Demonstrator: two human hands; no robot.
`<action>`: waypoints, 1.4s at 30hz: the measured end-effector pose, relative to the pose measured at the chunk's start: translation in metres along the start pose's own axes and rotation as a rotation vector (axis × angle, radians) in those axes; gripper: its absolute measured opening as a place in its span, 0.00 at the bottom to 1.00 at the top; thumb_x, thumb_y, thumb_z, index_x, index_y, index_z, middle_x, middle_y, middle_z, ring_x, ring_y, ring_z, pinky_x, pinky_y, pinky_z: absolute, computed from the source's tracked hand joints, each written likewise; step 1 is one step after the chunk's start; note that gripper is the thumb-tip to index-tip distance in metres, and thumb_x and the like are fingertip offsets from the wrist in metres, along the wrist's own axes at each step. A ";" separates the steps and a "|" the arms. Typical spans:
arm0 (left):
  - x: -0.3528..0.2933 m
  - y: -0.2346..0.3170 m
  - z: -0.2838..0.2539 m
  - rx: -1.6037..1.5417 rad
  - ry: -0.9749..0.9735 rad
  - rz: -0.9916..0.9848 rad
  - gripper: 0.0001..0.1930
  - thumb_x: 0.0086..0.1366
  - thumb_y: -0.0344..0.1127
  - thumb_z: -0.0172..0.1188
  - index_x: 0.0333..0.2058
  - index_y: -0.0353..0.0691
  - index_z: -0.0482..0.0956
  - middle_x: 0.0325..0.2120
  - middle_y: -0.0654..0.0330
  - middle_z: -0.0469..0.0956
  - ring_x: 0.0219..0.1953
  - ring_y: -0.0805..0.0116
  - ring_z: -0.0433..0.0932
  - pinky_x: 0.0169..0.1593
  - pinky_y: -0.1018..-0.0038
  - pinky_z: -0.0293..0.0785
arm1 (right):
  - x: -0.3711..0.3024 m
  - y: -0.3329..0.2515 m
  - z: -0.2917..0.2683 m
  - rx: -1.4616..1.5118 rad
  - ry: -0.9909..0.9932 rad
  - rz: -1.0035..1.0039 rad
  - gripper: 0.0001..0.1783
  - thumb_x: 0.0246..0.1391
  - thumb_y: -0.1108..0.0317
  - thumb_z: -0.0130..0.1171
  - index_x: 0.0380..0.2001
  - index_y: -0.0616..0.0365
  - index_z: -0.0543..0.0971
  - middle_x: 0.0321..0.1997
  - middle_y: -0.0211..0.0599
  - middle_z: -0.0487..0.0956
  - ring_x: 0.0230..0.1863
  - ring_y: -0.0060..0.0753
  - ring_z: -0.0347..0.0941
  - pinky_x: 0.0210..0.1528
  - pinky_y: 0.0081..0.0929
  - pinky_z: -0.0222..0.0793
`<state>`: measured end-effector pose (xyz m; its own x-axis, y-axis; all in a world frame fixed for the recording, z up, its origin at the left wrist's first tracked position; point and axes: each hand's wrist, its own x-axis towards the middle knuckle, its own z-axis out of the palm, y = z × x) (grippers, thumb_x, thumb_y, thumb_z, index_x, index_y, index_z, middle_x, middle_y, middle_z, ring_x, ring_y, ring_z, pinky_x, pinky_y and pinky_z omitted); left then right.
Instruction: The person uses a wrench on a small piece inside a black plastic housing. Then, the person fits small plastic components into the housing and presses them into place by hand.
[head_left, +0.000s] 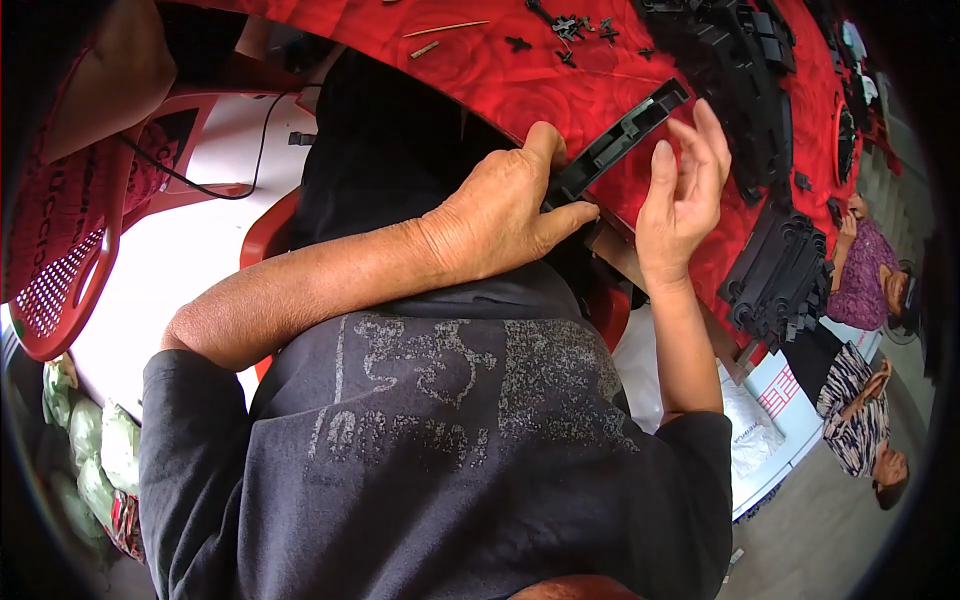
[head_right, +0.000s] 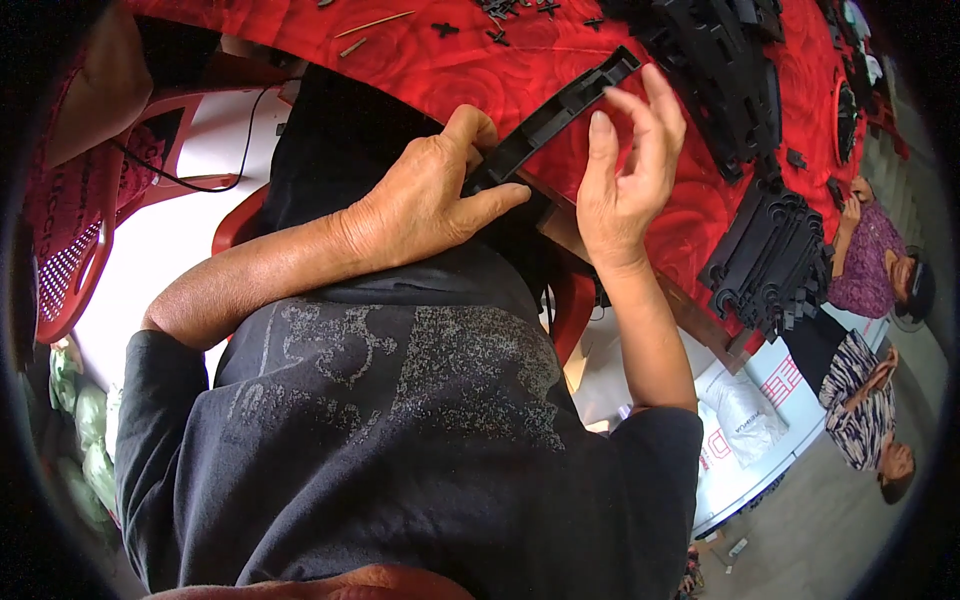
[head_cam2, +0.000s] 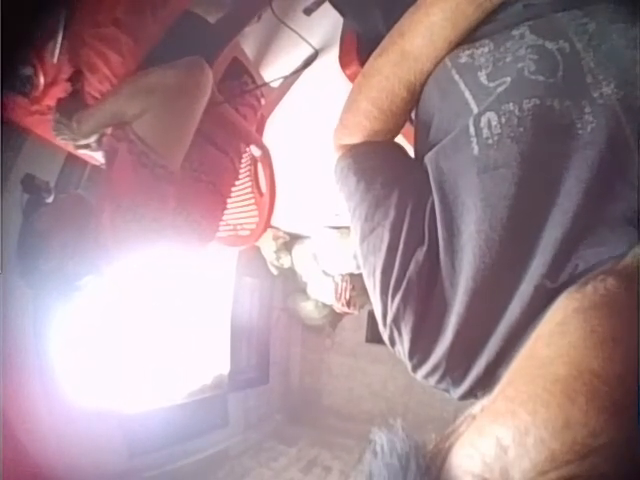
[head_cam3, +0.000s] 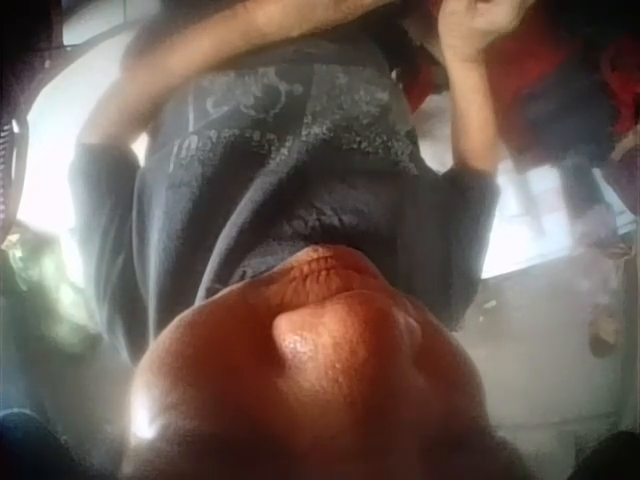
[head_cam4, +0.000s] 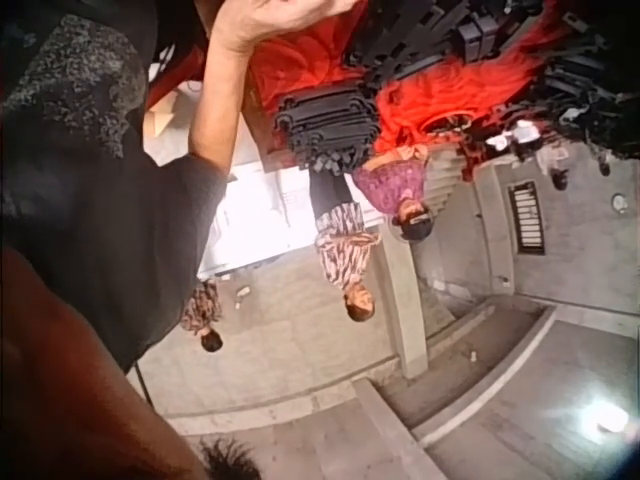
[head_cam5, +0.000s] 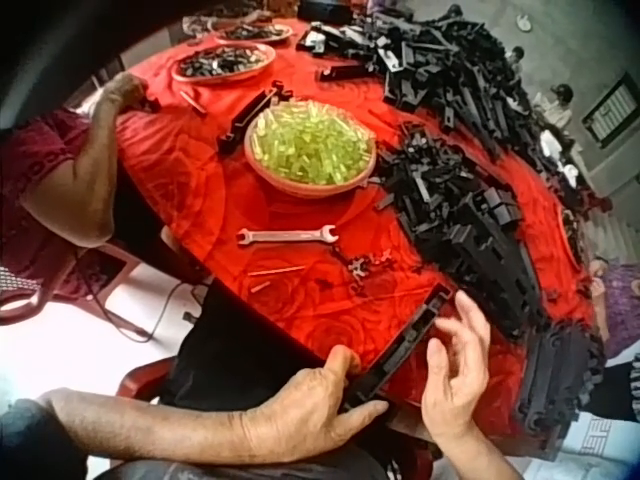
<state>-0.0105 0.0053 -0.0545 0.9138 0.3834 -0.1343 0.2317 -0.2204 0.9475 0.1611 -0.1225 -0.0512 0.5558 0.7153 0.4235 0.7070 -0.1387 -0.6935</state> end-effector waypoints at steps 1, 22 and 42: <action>0.000 0.001 -0.001 -0.002 0.001 0.000 0.29 0.62 0.41 0.72 0.48 0.30 0.64 0.24 0.41 0.80 0.30 0.46 0.86 0.34 0.59 0.79 | -0.004 -0.001 -0.002 -0.010 -0.005 -0.021 0.14 0.66 0.71 0.61 0.52 0.65 0.78 0.68 0.54 0.69 0.70 0.48 0.65 0.68 0.44 0.68; -0.007 0.018 -0.014 -0.050 -0.199 -0.144 0.32 0.60 0.40 0.75 0.51 0.29 0.66 0.27 0.45 0.82 0.28 0.62 0.84 0.32 0.71 0.80 | -0.037 -0.034 0.005 0.299 -0.054 0.391 0.31 0.60 0.78 0.63 0.64 0.67 0.65 0.67 0.51 0.67 0.69 0.41 0.65 0.71 0.41 0.62; -0.003 0.016 -0.005 -0.140 -0.286 -0.162 0.29 0.64 0.31 0.68 0.55 0.25 0.62 0.28 0.45 0.84 0.32 0.60 0.88 0.35 0.70 0.82 | -0.028 -0.061 -0.006 -0.347 -0.285 0.092 0.17 0.60 0.80 0.58 0.53 0.68 0.81 0.61 0.60 0.74 0.53 0.54 0.78 0.52 0.39 0.77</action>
<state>-0.0116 0.0050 -0.0371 0.9300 0.1322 -0.3429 0.3513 -0.0452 0.9352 0.1051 -0.1386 -0.0175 0.5149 0.8424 0.1589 0.7922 -0.3967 -0.4638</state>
